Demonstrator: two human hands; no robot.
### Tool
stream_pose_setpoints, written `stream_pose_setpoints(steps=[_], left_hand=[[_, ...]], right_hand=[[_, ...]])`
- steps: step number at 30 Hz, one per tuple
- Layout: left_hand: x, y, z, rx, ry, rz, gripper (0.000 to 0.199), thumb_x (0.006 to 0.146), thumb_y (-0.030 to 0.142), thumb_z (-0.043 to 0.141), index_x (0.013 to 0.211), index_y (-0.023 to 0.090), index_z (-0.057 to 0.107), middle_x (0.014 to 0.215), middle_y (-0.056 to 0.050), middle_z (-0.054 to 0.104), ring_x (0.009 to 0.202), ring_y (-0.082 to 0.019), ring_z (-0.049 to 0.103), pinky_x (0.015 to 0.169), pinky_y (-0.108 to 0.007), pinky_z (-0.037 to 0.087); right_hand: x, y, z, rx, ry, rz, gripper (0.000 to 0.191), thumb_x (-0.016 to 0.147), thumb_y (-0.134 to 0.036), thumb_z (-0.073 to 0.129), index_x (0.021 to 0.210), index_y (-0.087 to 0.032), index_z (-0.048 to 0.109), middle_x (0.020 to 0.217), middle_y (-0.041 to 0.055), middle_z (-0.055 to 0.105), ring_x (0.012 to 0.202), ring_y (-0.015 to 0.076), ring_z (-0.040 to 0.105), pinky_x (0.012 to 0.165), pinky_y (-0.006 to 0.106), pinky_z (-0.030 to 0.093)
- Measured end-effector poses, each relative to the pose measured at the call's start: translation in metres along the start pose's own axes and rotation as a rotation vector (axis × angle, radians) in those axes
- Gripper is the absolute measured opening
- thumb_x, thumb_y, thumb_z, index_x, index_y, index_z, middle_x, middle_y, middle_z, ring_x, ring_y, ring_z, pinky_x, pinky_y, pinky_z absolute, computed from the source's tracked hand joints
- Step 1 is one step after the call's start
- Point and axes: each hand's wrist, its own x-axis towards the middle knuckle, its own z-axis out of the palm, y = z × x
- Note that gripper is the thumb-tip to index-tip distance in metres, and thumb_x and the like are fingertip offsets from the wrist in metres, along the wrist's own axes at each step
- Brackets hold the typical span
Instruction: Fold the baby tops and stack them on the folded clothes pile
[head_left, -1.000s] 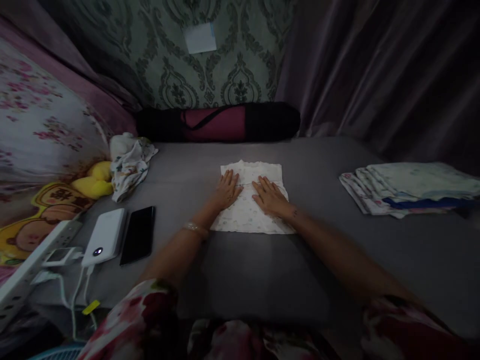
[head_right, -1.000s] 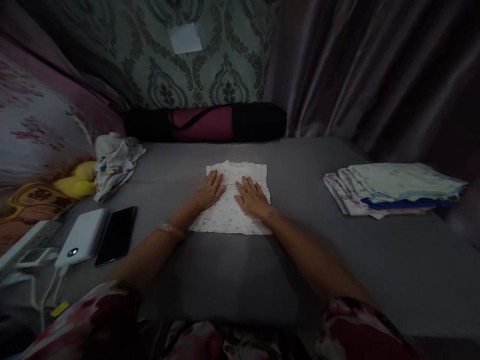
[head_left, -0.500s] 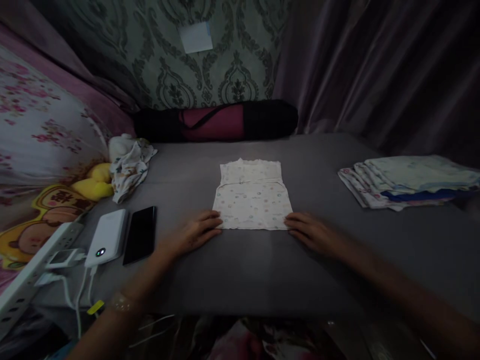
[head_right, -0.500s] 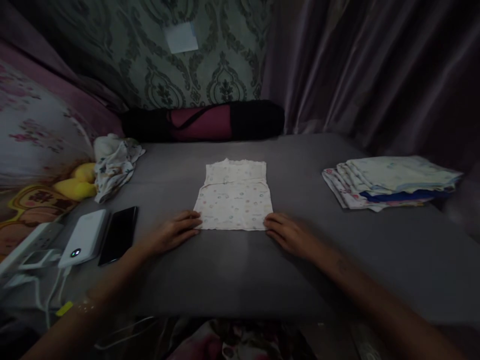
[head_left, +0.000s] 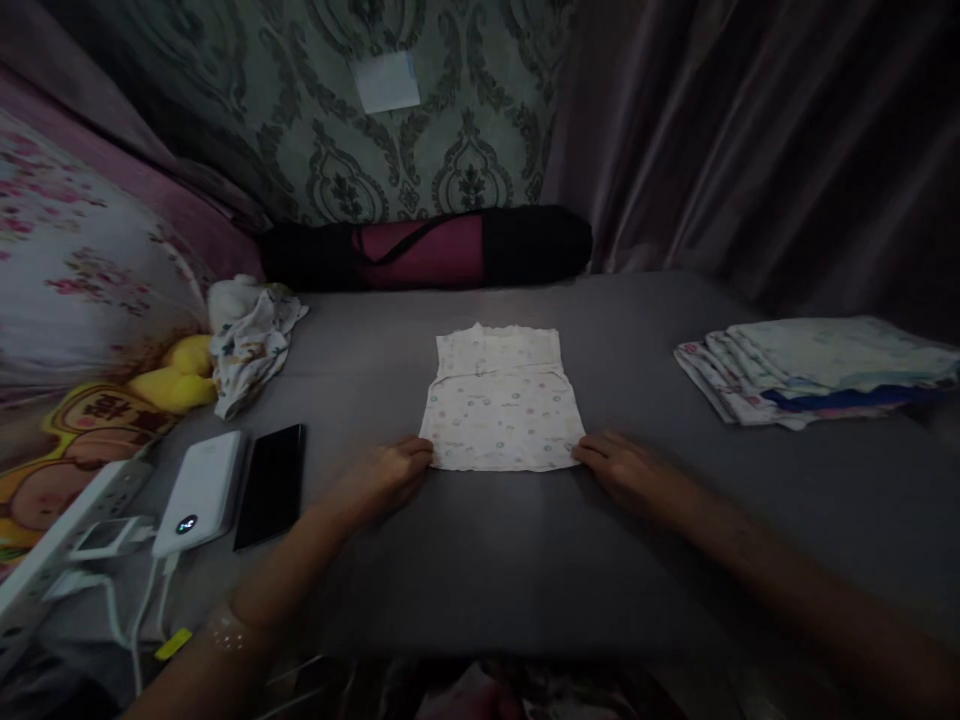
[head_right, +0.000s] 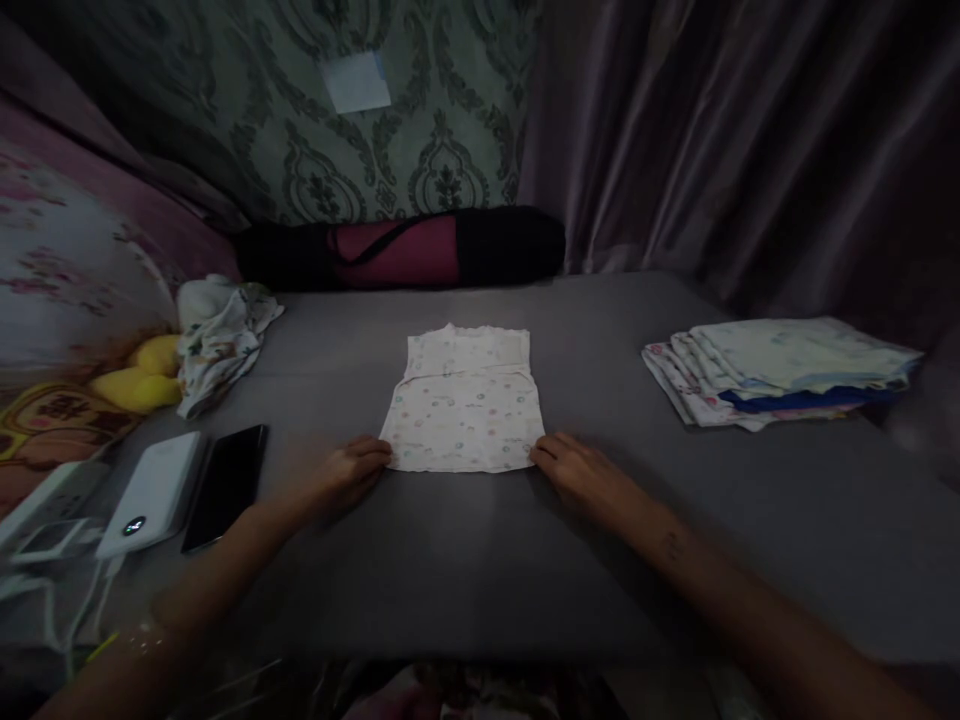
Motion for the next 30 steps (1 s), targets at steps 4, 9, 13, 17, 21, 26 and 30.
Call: stream_pose_setpoints(steps=[4,9,13,17,21,26,30], left_hand=[[0.006,-0.001,0.004,-0.011,0.043,-0.044,0.017,0.083,0.016,0.047,0.088,0.021,0.062,0.093,-0.007,0.066,0.087,-0.018,0.063,0.077,-0.028,0.05],[0.016,0.008,-0.003,0.037,0.081,-0.209,0.01,0.08,0.022,0.047,0.084,0.021,0.056,0.077,-0.004,0.061,0.065,-0.017,0.057,0.06,-0.027,0.042],[0.023,0.01,-0.007,-0.027,0.13,-0.325,0.011,0.08,0.024,0.045,0.083,0.022,0.056,0.071,-0.002,0.06,0.059,-0.016,0.055,0.055,-0.025,0.038],[0.029,0.005,-0.011,-0.184,0.246,-0.416,0.016,0.084,0.03,0.044,0.092,0.023,0.056,0.063,0.002,0.058,0.055,-0.014,0.056,0.053,-0.024,0.039],[0.045,-0.002,-0.019,-0.29,0.452,-0.471,0.02,0.086,0.034,0.044,0.092,0.022,0.059,0.073,0.001,0.064,0.062,-0.013,0.059,0.057,-0.022,0.043],[0.078,-0.021,-0.024,-0.426,0.711,-0.523,0.023,0.085,0.038,0.048,0.09,0.019,0.061,0.077,-0.001,0.065,0.066,-0.013,0.058,0.062,-0.023,0.045],[0.108,-0.042,-0.019,-0.432,0.78,-0.544,0.021,0.086,0.034,0.046,0.091,0.019,0.059,0.077,-0.001,0.063,0.07,-0.015,0.058,0.066,-0.025,0.046]], right_hand=[[0.008,-0.004,-0.002,-0.055,-0.017,0.019,0.031,0.087,-0.006,0.044,0.108,-0.019,0.063,0.105,0.0098,0.063,0.095,0.0226,0.057,0.084,0.035,0.047],[0.012,-0.001,0.0,0.042,0.029,0.069,0.023,0.092,-0.018,0.043,0.102,-0.021,0.063,0.097,0.0081,0.064,0.089,0.0213,0.059,0.081,0.035,0.047],[0.011,0.005,0.0,0.129,0.011,0.102,0.027,0.085,-0.013,0.045,0.102,-0.022,0.063,0.098,0.0067,0.064,0.092,0.0201,0.059,0.08,0.031,0.046],[0.017,0.011,-0.007,0.148,0.007,0.204,0.025,0.082,-0.015,0.045,0.095,-0.022,0.065,0.091,0.005,0.064,0.085,0.019,0.061,0.075,0.029,0.045],[0.036,0.023,-0.013,0.248,0.179,0.349,0.021,0.084,-0.026,0.045,0.089,-0.022,0.064,0.083,0.0042,0.065,0.074,0.0176,0.061,0.069,0.028,0.045],[0.072,0.045,-0.01,0.485,0.459,0.612,0.028,0.082,-0.044,0.049,0.084,-0.021,0.063,0.073,0.0031,0.065,0.064,0.0168,0.058,0.059,0.027,0.044],[0.104,0.065,0.01,0.768,0.615,0.684,0.041,0.078,-0.058,0.052,0.082,-0.018,0.06,0.078,0.0059,0.068,0.069,0.0184,0.062,0.061,0.028,0.048]])
